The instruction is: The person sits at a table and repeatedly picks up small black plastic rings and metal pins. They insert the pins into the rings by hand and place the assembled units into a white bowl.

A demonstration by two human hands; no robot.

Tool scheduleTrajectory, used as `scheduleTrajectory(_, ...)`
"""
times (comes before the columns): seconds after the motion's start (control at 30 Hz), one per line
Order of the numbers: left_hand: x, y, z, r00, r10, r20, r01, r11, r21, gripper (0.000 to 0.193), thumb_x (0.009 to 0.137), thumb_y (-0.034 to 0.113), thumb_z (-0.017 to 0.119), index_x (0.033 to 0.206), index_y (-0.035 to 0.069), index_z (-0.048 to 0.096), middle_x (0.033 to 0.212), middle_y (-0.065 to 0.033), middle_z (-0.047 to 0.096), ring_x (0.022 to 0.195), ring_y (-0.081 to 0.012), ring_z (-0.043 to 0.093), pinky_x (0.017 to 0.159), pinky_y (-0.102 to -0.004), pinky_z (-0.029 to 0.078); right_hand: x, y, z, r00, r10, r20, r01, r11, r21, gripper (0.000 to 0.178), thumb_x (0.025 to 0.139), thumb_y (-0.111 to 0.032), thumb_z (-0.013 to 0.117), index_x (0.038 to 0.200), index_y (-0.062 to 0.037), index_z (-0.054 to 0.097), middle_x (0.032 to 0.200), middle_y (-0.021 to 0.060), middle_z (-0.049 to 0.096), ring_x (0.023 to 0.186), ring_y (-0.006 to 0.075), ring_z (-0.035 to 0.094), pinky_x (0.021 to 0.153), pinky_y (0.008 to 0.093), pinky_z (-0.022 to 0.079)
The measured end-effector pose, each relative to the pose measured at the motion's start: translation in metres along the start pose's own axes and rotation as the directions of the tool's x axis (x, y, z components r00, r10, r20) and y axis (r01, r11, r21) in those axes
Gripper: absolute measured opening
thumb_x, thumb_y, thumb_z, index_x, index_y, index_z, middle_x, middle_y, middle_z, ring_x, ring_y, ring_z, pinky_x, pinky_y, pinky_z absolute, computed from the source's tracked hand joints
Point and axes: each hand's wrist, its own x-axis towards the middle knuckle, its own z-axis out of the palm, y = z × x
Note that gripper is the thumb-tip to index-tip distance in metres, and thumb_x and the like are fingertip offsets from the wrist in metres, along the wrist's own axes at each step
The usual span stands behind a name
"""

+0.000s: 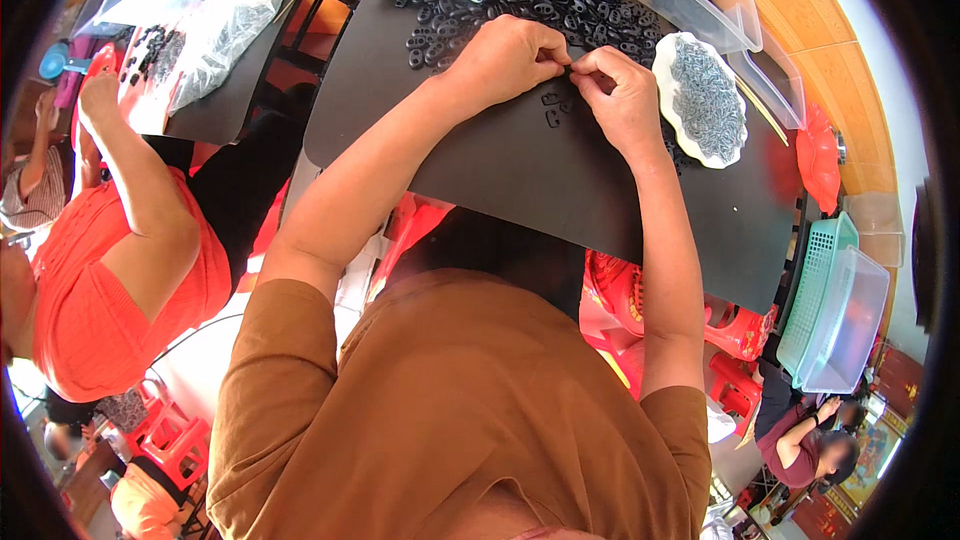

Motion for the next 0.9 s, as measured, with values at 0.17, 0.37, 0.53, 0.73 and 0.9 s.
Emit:
scheduleTrajectory(0.17, 0.000, 0.003, 0.000, 1.000, -0.018, 0.009, 0.017, 1.000, 0.026, 0.014, 0.079, 0.011, 0.071, 0.091, 0.007, 0.074, 0.081, -0.0103, 0.073, 0.075, -0.0213, 0.072, 0.072, -0.0302, 0.055, 0.000, 0.010, 0.000, 0.999, 0.055, -0.002, -0.055, 0.998, -0.003, 0.009, 0.077, 0.002, 0.073, 0.082, -0.0017, 0.066, 0.077, 0.0054, 0.067, 0.065, 0.0130, 0.063, 0.063, 0.0259, 0.050)
scheduleTrajectory(0.37, 0.001, 0.003, 0.001, 1.000, -0.028, 0.013, 0.027, 0.999, 0.029, 0.013, 0.079, 0.012, 0.071, 0.090, 0.006, 0.074, 0.081, -0.0101, 0.072, 0.075, -0.0203, 0.071, 0.071, -0.0299, 0.055, -0.003, 0.015, 0.001, 0.996, 0.083, -0.013, -0.083, 0.996, 0.015, 0.010, 0.075, 0.001, 0.075, 0.083, -0.0030, 0.069, 0.078, 0.0056, 0.070, 0.066, 0.0124, 0.064, 0.064, 0.0258, 0.051)
scheduleTrajectory(0.53, 0.000, 0.001, 0.004, 1.000, -0.005, -0.004, 0.005, 1.000, 0.013, 0.012, 0.078, 0.010, 0.072, 0.089, 0.004, 0.073, 0.080, -0.0095, 0.071, 0.074, -0.0196, 0.070, 0.070, -0.0298, 0.055, -0.002, 0.012, 0.001, 0.996, 0.083, -0.019, -0.083, 0.996, 0.026, 0.010, 0.075, 0.000, 0.075, 0.082, -0.0030, 0.069, 0.077, 0.0054, 0.070, 0.066, 0.0123, 0.064, 0.064, 0.0262, 0.051)
scheduleTrajectory(0.73, 0.002, -0.003, 0.005, 0.995, 0.093, -0.030, -0.093, 0.996, 0.007, 0.011, 0.079, 0.007, 0.072, 0.088, 0.002, 0.071, 0.080, -0.0101, 0.070, 0.073, -0.0198, 0.069, 0.068, -0.0308, 0.054, -0.001, 0.007, 0.000, 0.998, 0.064, -0.010, -0.064, 0.997, -0.034, 0.009, 0.075, 0.000, 0.074, 0.082, -0.0023, 0.068, 0.075, 0.0066, 0.068, 0.063, 0.0141, 0.063, 0.063, 0.0278, 0.050)
scheduleTrajectory(0.9, 0.002, -0.004, 0.005, 0.995, 0.099, -0.020, -0.099, 0.995, 0.006, 0.011, 0.078, 0.006, 0.072, 0.088, 0.001, 0.071, 0.081, -0.0102, 0.069, 0.073, -0.0207, 0.068, 0.068, -0.0312, 0.054, -0.001, 0.008, 0.000, 0.999, 0.039, -0.010, -0.040, 0.999, -0.023, 0.009, 0.075, 0.000, 0.074, 0.081, -0.0017, 0.067, 0.074, 0.0084, 0.066, 0.063, 0.0165, 0.063, 0.062, 0.0289, 0.050)
